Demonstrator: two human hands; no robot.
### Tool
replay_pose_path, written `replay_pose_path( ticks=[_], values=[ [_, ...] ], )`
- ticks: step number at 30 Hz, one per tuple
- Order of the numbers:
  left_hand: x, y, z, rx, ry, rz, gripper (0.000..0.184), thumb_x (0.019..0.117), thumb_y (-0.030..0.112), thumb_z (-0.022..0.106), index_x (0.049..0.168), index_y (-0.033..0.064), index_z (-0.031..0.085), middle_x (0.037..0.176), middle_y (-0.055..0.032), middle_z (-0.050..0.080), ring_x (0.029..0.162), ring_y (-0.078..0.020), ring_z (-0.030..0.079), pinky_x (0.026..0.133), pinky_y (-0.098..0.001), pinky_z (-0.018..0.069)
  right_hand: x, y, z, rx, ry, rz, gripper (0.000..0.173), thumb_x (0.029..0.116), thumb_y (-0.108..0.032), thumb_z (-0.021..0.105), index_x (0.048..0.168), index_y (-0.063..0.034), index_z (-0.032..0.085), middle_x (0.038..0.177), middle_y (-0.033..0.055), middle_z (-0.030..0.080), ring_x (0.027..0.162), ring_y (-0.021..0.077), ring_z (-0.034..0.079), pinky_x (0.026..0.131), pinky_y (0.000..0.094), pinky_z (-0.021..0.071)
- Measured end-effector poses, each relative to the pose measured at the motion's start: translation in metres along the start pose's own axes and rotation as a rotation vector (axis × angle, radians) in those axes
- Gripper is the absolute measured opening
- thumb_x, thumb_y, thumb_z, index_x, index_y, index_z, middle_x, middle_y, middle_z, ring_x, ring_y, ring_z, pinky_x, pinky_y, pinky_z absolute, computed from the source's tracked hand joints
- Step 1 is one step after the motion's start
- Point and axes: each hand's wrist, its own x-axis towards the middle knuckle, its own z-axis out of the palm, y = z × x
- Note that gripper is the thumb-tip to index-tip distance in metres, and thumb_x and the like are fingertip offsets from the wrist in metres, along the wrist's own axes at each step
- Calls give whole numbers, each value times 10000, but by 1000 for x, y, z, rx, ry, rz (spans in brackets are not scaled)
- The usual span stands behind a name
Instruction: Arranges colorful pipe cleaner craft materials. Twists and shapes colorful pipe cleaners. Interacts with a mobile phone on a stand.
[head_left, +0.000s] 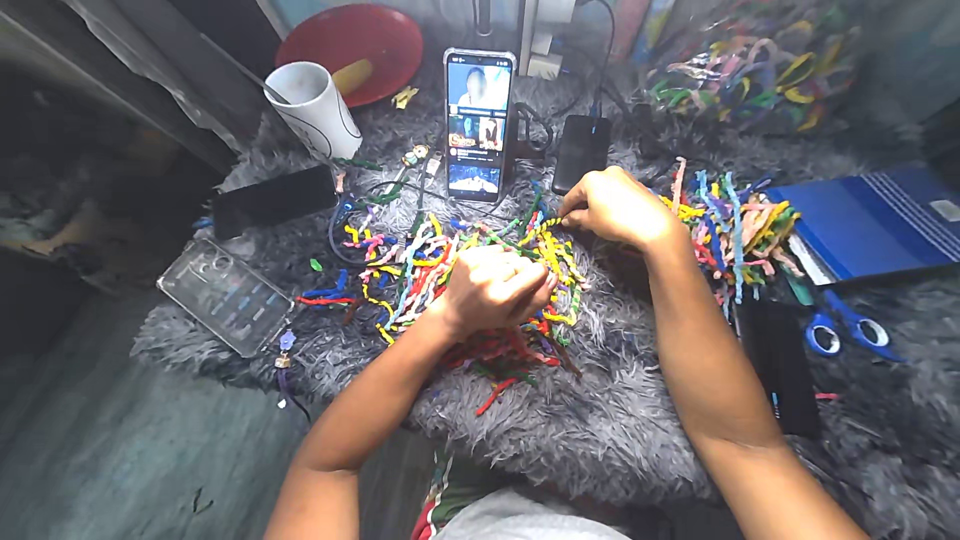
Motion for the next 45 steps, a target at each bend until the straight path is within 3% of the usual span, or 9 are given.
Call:
replay_pose_path(
  ticks=[4,7,10,15,19,26,31,38,45],
  values=[
    [-1,1,-2,33,79,-112,273,976,165,570,800,11,709,610,-80,597,536,-166,542,517,-300,407,-17,-10,-12,-51,26,-33,126,982,-132,681,1028,-111,797,997,168,736,986,383,689,848,620,515],
    [6,4,-7,22,101,-211,219,962,129,593,967,-27,746,848,-139,727,732,-181,671,655,-308,520,-45,-24,-25,-64,112,-103,113,977,-139,688,1000,-138,798,917,122,741,899,332,698,783,579,518],
    [11,7,-9,-93,84,-291,278,973,161,584,1086,-68,694,999,-176,714,851,-186,690,754,-305,571,-81,-38,-31,-56,255,-280,98,965,-139,701,955,-157,797,838,62,737,793,262,703,696,522,532],
    [11,16,-8,-537,61,-340,390,1091,297,463,1106,-63,613,874,-82,660,761,-44,640,719,-210,562,-118,-47,-24,-51,584,-668,178,964,-138,628,920,-87,792,788,67,686,728,226,667,614,393,509],
    [11,27,-5,-689,117,-283,373,1128,316,348,1054,29,574,836,-7,624,776,18,614,722,-167,537,-128,-56,-23,-79,686,-739,200,982,-145,612,936,-98,801,800,55,686,722,181,652,569,312,461],
    [22,41,-24,-840,245,-458,233,1114,272,419,1164,145,607,915,130,673,802,82,634,745,-125,551,-127,-73,-14,14,826,-832,141,950,-76,658,938,-62,798,865,88,737,783,139,688,627,241,509],
    [21,77,-54,-905,268,-544,225,1110,295,410,1133,183,604,916,152,699,825,94,659,755,-104,553,-142,-75,-10,155,786,-1013,105,962,-83,689,928,-77,788,892,75,764,816,79,691,671,195,504],
    [24,130,-59,-1677,481,-693,213,1088,282,469,1067,149,634,747,52,692,640,11,662,589,-136,535,-159,-73,-10,316,663,-1148,103,958,-58,689,954,-54,792,945,73,780,886,50,712,766,159,547],
    [31,142,-53,-2113,386,-615,156,1062,211,539,1062,128,671,674,70,666,587,13,635,568,-130,503,-149,-58,-26,553,375,-1353,63,931,-23,697,912,-32,757,930,29,759,885,36,701,794,187,582]
  ],
)
